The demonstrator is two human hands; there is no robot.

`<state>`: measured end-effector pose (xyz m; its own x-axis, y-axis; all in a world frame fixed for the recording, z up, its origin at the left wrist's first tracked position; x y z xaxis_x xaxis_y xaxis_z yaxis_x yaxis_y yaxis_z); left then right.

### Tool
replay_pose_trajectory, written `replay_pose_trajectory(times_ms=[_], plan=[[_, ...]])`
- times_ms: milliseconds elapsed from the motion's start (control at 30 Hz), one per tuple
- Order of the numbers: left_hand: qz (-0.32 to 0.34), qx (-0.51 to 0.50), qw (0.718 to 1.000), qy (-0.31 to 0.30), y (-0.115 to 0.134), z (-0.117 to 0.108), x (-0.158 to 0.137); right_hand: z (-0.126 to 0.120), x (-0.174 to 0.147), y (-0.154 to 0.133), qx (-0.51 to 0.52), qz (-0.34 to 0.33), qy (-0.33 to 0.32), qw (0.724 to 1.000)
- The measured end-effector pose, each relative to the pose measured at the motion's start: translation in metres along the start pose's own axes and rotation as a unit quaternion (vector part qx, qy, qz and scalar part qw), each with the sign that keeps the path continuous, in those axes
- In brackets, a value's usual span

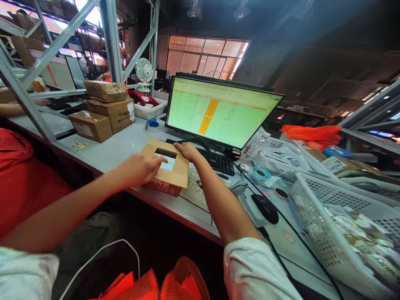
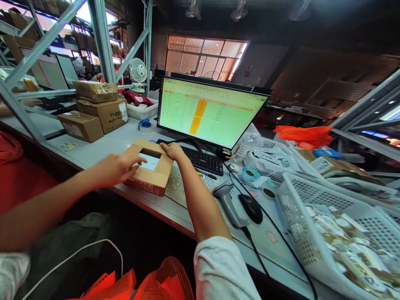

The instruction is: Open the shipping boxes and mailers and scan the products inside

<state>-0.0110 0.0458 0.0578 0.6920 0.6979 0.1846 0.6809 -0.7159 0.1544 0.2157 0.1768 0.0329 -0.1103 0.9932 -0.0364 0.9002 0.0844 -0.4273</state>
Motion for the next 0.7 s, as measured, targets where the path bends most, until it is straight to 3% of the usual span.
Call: replay_pose_trajectory(times_ms=[67,133,200,267,367,500,600,700], plan=[[0.037,-0.022,0.994,-0.103,-0.008,-0.021,0.036,-0.003,-0.01,-0.003,0.001,-0.014,0.066,0.998],[0.052,-0.031,0.979,-0.196,-0.013,-0.026,0.063,-0.006,-0.026,0.0,0.024,-0.029,0.165,0.986],[0.035,-0.028,0.967,-0.25,-0.018,-0.023,0.078,-0.008,-0.046,0.012,0.07,-0.044,0.255,0.963],[0.017,-0.022,0.961,-0.274,-0.021,-0.02,0.081,-0.003,-0.068,0.031,0.128,-0.054,0.301,0.943],[0.021,-0.014,0.956,-0.293,-0.024,-0.013,0.081,0.016,-0.101,0.061,0.2,-0.035,0.296,0.933],[0.011,0.052,0.961,-0.272,-0.024,-0.003,0.095,0.053,-0.144,0.081,0.239,-0.009,0.261,0.935],[0.037,0.11,0.964,-0.239,-0.019,-0.004,0.101,0.081,-0.173,0.086,0.29,-0.008,0.213,0.933],[0.061,0.077,0.982,-0.162,-0.012,-0.016,0.082,0.101,-0.201,0.091,0.366,-0.003,0.145,0.919]])
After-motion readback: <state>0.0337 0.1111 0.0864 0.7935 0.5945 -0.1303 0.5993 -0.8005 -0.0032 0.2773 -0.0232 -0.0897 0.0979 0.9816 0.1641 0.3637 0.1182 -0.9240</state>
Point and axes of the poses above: each hand's wrist, its own x-axis towards the middle knuckle, its own z-axis out of the palm, y = z × x, the point moved 3 cm from there along x, towards the middle knuckle, and after that the axes turned 7 degrees about -y, right-handed, at the moved point
